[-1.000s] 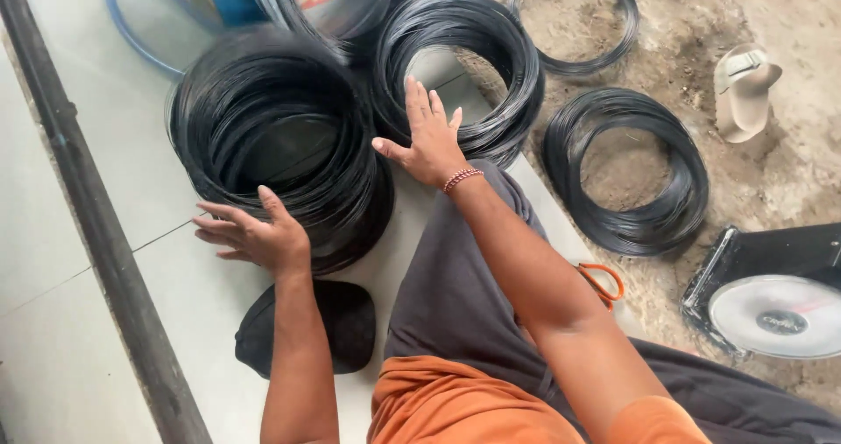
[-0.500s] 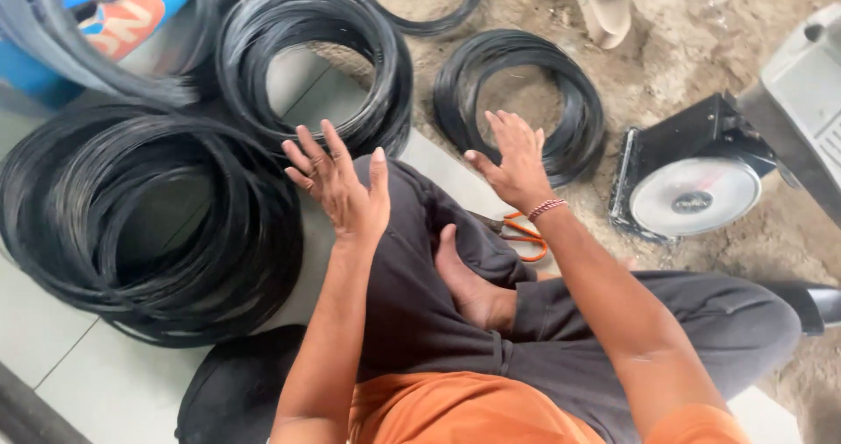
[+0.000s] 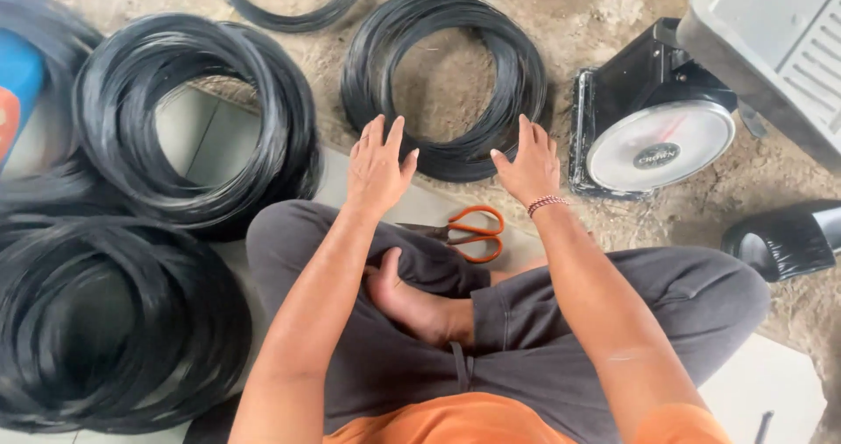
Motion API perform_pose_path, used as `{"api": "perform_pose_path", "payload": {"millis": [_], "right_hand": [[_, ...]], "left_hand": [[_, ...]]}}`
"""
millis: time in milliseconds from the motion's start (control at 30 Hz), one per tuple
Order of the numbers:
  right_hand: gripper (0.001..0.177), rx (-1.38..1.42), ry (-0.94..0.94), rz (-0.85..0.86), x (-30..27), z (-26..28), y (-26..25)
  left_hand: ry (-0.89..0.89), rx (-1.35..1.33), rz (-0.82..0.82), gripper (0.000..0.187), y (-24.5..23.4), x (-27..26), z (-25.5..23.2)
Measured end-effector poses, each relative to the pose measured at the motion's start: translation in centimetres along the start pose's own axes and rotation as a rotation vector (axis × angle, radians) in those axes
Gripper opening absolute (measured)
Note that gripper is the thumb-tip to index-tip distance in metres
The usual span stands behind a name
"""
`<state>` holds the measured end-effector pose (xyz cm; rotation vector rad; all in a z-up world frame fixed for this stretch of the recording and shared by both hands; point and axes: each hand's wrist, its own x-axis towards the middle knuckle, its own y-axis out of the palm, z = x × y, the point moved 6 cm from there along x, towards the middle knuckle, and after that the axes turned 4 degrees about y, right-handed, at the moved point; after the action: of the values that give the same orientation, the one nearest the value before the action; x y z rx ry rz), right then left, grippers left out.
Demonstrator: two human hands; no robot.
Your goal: A person sits on the floor and unties small binding wires from several large coils of black wire to organize them.
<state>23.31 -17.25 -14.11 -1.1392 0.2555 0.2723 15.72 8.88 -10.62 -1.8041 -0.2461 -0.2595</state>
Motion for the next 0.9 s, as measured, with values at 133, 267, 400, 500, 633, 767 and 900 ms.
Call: {"api": "perform_pose_path", "payload": {"millis": [133,267,400,500,633,767,900], "right_hand": [[0.094,0.129,0.244,0.128,2.6,-3.8,1.5],[0.101,0.303,0.365,0.218,3.2,-5.1,1.9],[0.095,0.339,0.437,0.201,2.2,-2.9,-0.5],[0.097,0.303,0.449,0.225,3.1,-3.5,1.2],[0.105,0.441,0.466,0.225,3.0,-3.6,1.6],[0.111,0.845,0.382,0.232,3.9,-4.5,4.6],[0.104,0.978,0.252,0.215,3.1,-2.8,3.7]], "left_hand": [[0.026,0.028,0.453,0.058,7.5,1.0,0.1],[0.078,0.037,0.602,0.054,7.0,1.7,-0.9],[0.088,0.068,0.62,0.049,7.3,1.2,-1.0],[0.038,0.08,0.583,0.051,6.6,1.9,-0.9],[0.041,0.156,0.528,0.053,7.0,1.6,-0.2],[-0.068,0.226,0.451,0.06,7.0,1.6,1.2],[-0.157,0.235,0.462,0.068,7.0,1.6,2.3]]}}
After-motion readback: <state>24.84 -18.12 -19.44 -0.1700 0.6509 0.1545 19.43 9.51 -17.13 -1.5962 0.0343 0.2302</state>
